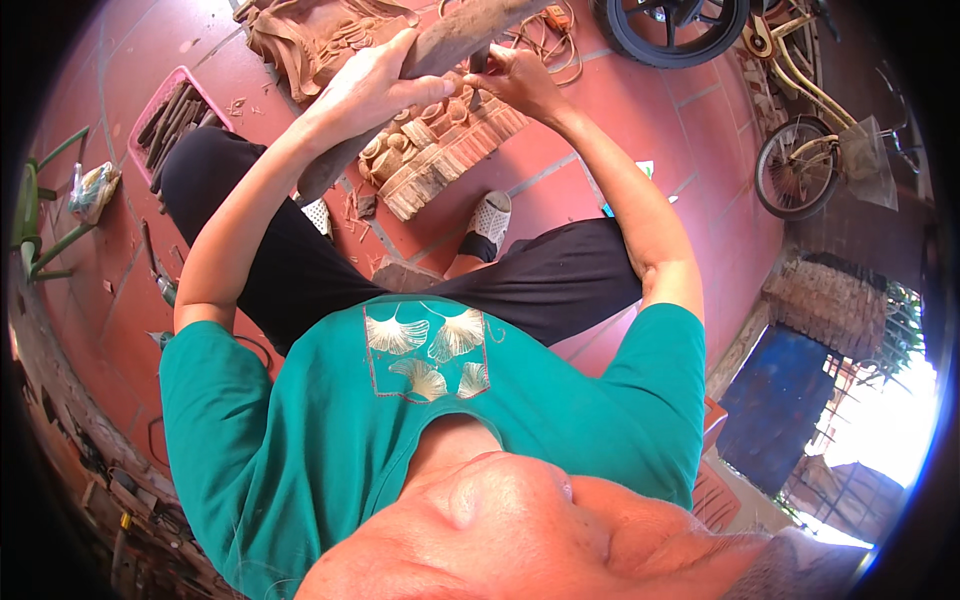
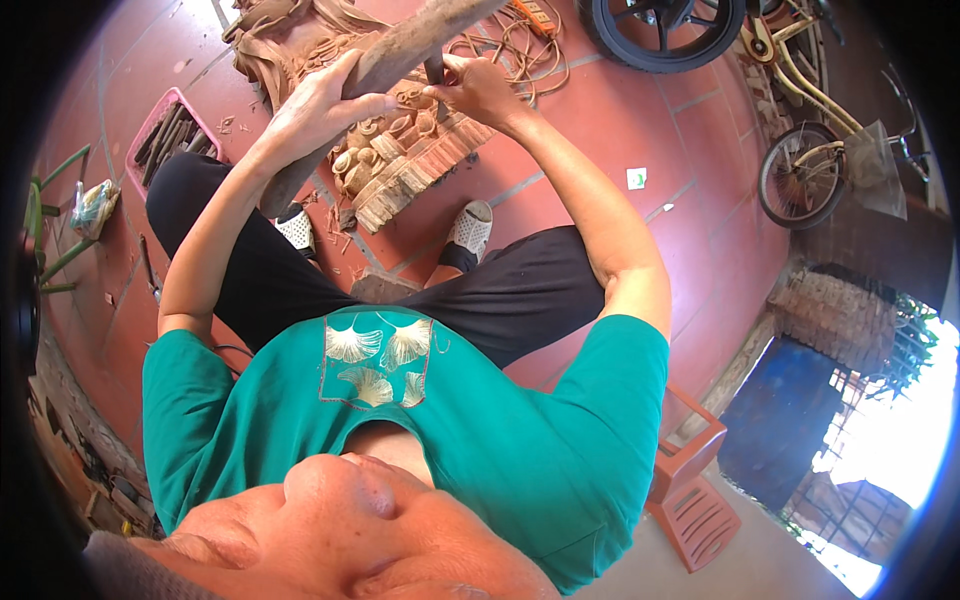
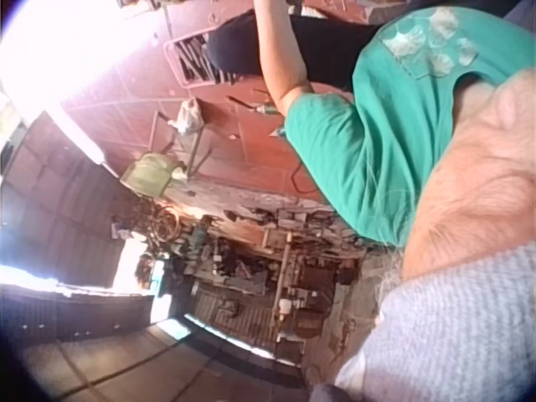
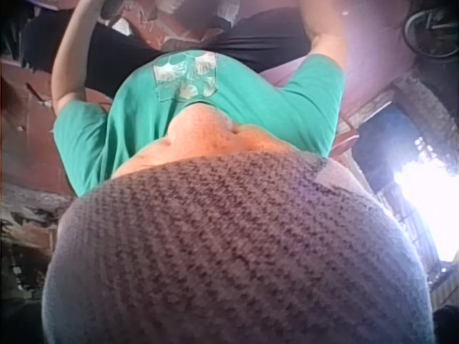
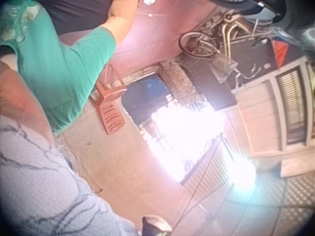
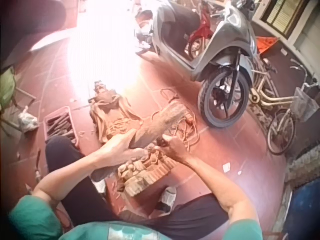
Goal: The person is carving a wooden object using a chisel and mallet. They repeatedly strike the chisel to shape the wood, which is held between their legs. The person occasionally adjusts the chisel and the wood to continue the carving process.
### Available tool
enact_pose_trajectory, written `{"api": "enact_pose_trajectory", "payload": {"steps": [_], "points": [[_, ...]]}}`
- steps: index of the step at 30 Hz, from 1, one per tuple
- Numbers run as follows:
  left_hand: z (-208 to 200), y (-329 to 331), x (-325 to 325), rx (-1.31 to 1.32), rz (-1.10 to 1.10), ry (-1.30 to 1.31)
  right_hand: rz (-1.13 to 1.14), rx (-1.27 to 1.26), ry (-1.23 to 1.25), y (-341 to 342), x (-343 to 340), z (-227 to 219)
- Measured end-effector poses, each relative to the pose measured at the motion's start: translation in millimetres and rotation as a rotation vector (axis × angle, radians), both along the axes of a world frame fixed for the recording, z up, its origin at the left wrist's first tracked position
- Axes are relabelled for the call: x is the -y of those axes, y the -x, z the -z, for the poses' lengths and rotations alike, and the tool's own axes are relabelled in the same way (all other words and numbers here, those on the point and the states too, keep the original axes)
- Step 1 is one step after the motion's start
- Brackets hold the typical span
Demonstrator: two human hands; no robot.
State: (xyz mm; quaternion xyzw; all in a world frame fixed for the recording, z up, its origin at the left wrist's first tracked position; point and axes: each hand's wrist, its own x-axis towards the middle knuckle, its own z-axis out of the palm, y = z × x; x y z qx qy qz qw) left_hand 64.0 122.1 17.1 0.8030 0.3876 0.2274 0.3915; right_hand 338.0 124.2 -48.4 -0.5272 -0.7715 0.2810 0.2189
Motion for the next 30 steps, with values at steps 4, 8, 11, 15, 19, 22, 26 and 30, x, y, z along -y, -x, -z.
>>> {"api": "enact_pose_trajectory", "payload": {"steps": [4, 8, 11, 15, 19, 22, 26, 30], "points": [[-8, 1, 3, 0.086, -0.042, -0.074, 0.002, -0.054, -0.024, 1, 1, -1], [7, 5, -3, -0.068, -0.012, -0.087, -0.018, 0.078, -0.05, 11, 2, -13], [1, 8, -5, -0.066, 0.012, 0.003, -0.059, 0.121, -0.078, 15, 3, -15], [-3, 8, -1, 0.041, -0.033, -0.023, -0.075, 0.076, -0.05, 13, 1, -13], [-3, 8, -2, 0.052, -0.036, -0.04, -0.008, -0.082, -0.088, -5, -4, -4], [-3, 4, 1, 0.066, -0.035, -0.038, 0.018, -0.164, -0.068, -22, -10, 13], [2, 4, 0, 0.028, -0.016, -0.052, 0.029, -0.225, -0.024, -28, -11, 21], [-2, 3, 1, 0.032, -0.01, -0.056, 0.084, -0.247, 0.136, -26, -7, 10]]}}
